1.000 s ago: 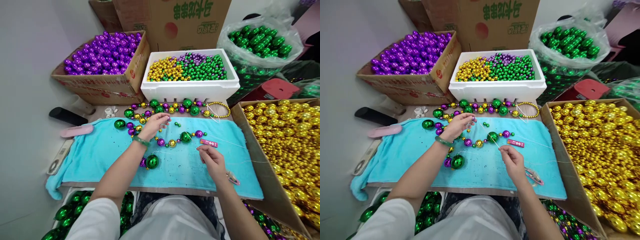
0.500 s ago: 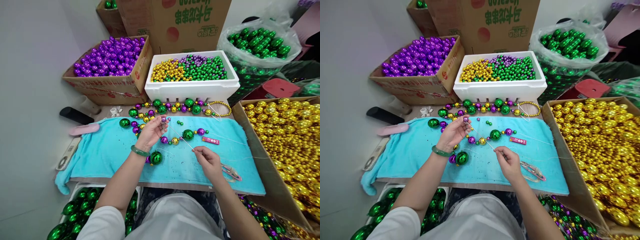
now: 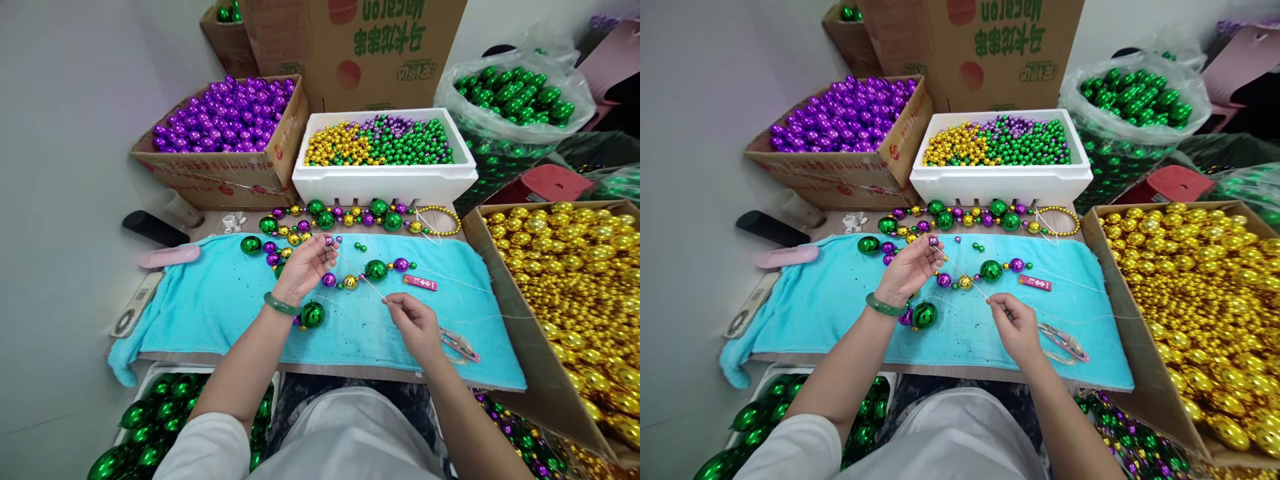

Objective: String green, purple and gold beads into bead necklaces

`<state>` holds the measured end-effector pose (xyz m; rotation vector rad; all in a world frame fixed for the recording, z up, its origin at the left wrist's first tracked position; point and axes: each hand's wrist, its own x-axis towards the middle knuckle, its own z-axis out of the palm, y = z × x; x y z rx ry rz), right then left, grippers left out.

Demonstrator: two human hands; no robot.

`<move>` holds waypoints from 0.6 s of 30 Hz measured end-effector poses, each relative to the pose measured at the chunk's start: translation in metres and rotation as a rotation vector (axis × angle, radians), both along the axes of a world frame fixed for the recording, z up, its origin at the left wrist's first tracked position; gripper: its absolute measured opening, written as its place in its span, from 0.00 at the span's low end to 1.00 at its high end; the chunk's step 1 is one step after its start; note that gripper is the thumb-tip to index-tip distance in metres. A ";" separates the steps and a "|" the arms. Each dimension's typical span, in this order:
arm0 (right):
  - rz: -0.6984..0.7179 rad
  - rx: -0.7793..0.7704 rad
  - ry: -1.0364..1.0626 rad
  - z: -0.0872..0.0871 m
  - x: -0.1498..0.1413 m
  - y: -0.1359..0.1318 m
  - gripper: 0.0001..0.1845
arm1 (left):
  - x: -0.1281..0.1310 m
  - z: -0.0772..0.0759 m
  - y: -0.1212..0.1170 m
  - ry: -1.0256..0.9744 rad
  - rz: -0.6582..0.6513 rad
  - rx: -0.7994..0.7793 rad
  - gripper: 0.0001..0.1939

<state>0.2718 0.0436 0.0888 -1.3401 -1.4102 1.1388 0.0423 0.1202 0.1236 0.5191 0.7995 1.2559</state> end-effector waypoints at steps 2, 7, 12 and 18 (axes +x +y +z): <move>-0.003 -0.008 0.001 -0.002 0.000 0.000 0.14 | 0.005 0.000 -0.003 0.056 0.038 0.033 0.14; -0.010 -0.088 0.099 -0.014 0.001 0.004 0.14 | 0.011 -0.010 -0.007 0.418 -0.055 0.191 0.16; -0.053 -0.119 0.217 -0.021 0.005 0.010 0.14 | -0.035 -0.030 0.031 1.398 0.118 0.333 0.09; -0.100 -0.126 0.245 -0.023 0.009 0.012 0.13 | -0.084 -0.049 0.073 2.001 -0.183 0.197 0.18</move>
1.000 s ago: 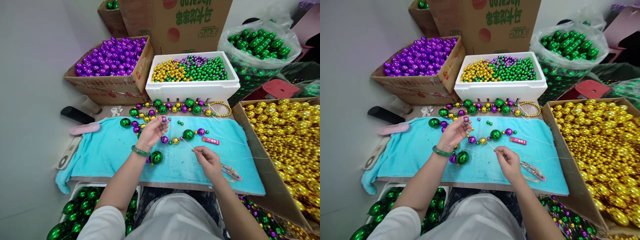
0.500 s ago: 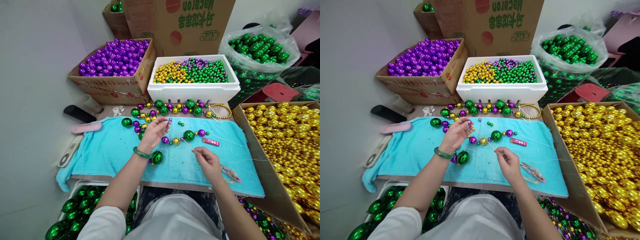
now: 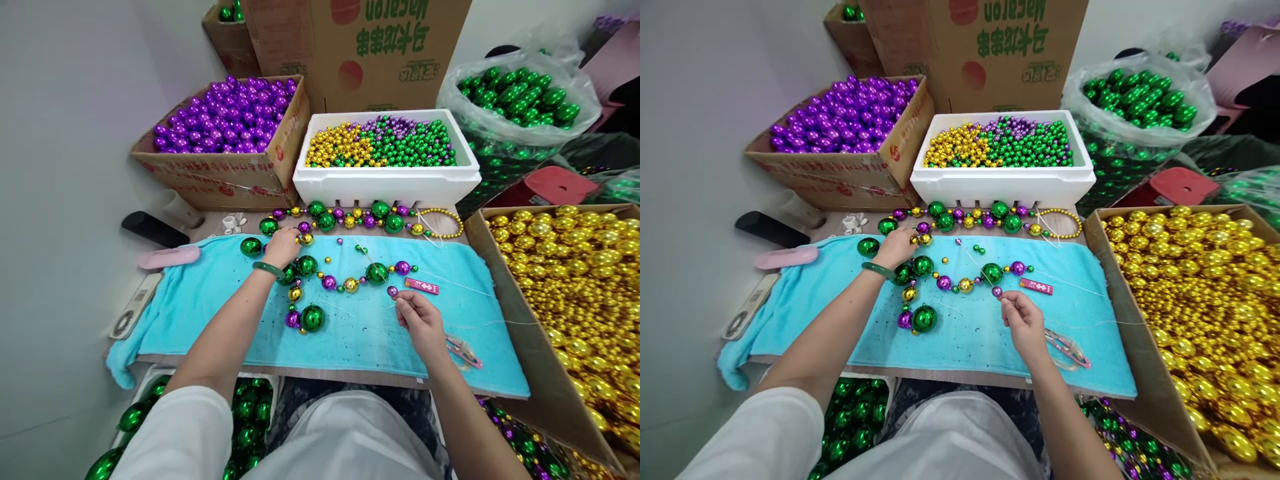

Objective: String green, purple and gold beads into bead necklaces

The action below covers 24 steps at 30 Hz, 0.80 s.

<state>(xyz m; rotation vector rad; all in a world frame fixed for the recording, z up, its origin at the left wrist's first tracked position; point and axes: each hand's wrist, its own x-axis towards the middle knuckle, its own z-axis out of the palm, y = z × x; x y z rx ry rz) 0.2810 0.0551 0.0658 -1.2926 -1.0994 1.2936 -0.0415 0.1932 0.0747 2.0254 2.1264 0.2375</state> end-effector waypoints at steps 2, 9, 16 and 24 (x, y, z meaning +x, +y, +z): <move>-0.002 -0.002 0.004 0.001 0.000 0.001 0.13 | -0.003 -0.002 0.003 0.029 0.022 -0.045 0.19; 0.020 0.014 -0.042 0.005 0.001 0.003 0.13 | 0.005 0.019 -0.019 -0.199 0.100 0.130 0.19; 0.125 0.045 -0.104 0.005 -0.013 -0.001 0.13 | 0.050 0.045 -0.070 -1.722 0.265 -0.032 0.14; 0.125 0.048 -0.153 0.009 -0.019 -0.008 0.13 | 0.064 0.045 -0.081 -1.988 0.366 -0.122 0.11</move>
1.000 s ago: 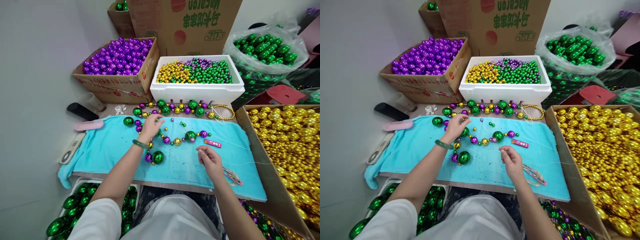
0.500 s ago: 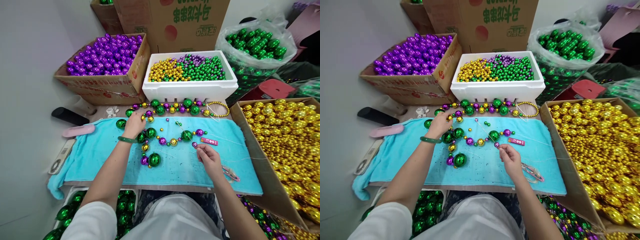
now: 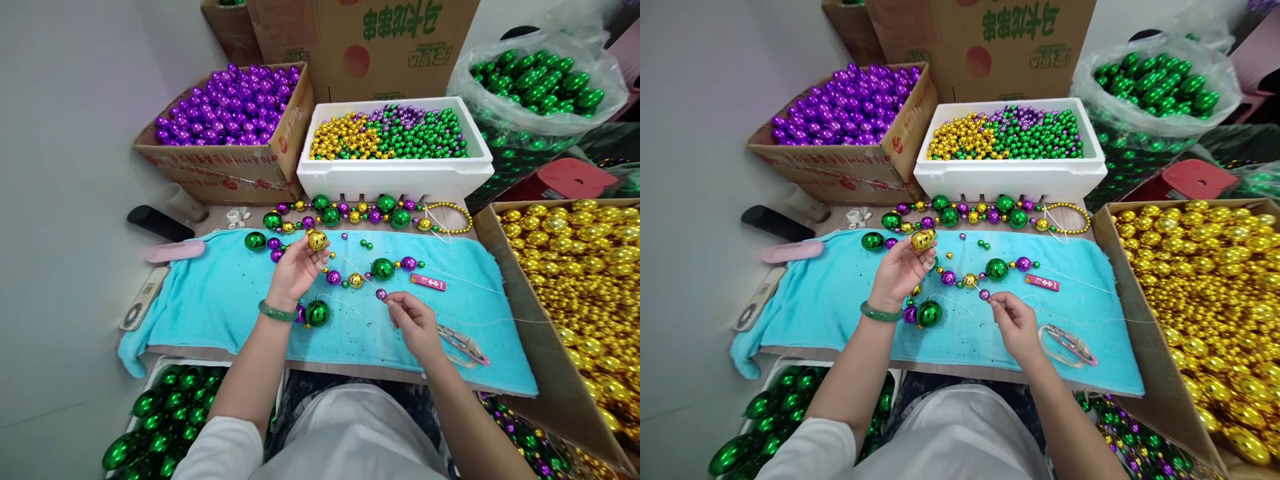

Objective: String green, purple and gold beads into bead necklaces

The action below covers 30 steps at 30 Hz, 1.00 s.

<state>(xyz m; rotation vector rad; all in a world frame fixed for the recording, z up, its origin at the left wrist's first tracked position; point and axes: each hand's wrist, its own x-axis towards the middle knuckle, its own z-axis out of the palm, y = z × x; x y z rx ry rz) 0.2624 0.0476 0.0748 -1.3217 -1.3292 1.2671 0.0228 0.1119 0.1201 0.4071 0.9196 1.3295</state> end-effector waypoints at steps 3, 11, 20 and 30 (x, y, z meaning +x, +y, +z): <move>-0.013 0.005 0.013 0.001 0.002 0.000 0.14 | 0.002 -0.001 -0.003 0.044 -0.020 0.085 0.14; 0.031 0.013 0.021 0.009 0.005 0.000 0.13 | 0.010 -0.003 -0.003 -0.053 0.013 0.007 0.07; 0.046 -0.040 -0.023 0.007 -0.002 -0.003 0.15 | 0.020 0.001 0.002 -0.073 0.085 0.005 0.08; 0.030 -0.013 -0.060 0.005 -0.001 0.000 0.14 | 0.020 -0.004 -0.002 0.020 0.049 0.069 0.11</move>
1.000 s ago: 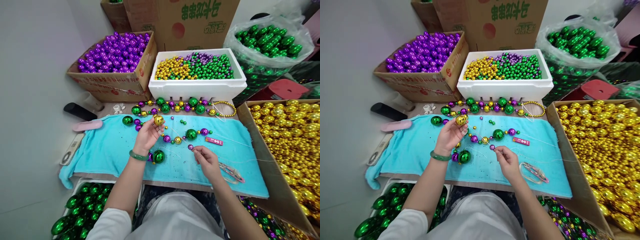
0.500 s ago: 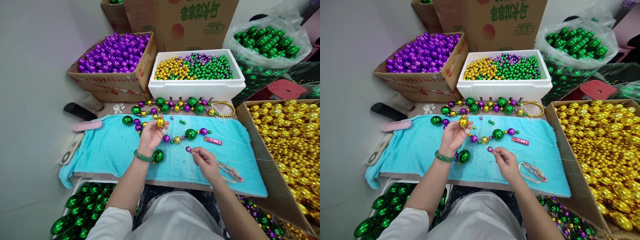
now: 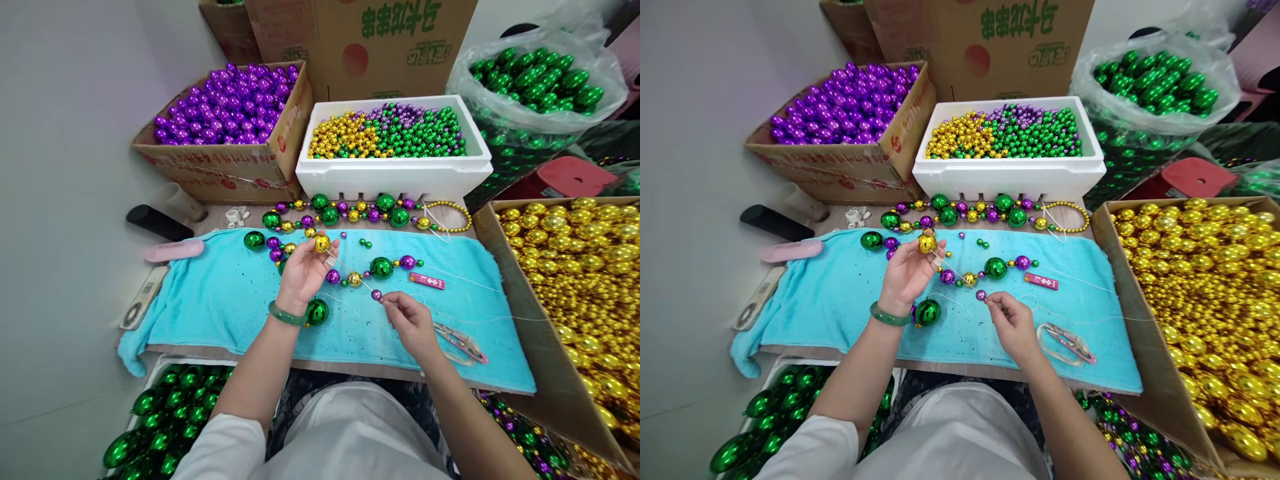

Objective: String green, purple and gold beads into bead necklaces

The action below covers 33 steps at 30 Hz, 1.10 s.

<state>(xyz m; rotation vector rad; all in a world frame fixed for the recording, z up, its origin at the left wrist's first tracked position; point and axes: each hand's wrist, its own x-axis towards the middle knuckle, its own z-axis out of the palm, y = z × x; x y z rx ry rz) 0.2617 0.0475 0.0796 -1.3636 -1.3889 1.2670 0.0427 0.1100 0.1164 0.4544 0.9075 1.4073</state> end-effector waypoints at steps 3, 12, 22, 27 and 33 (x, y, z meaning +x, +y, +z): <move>-0.008 -0.007 -0.002 -0.002 0.000 0.000 0.14 | 0.005 -0.002 -0.004 0.038 -0.004 0.055 0.14; -0.042 -0.023 0.063 -0.019 0.004 0.003 0.14 | 0.019 -0.005 -0.016 0.166 -0.040 0.171 0.21; -0.057 -0.067 0.140 -0.018 0.004 0.007 0.14 | 0.025 -0.007 -0.020 0.209 -0.159 0.148 0.21; -0.111 -0.072 0.215 -0.016 0.009 0.009 0.15 | 0.019 -0.004 -0.007 0.544 -0.626 0.205 0.30; -0.249 -0.044 0.294 -0.015 0.025 0.013 0.14 | 0.025 -0.021 0.064 1.587 -0.469 0.367 0.15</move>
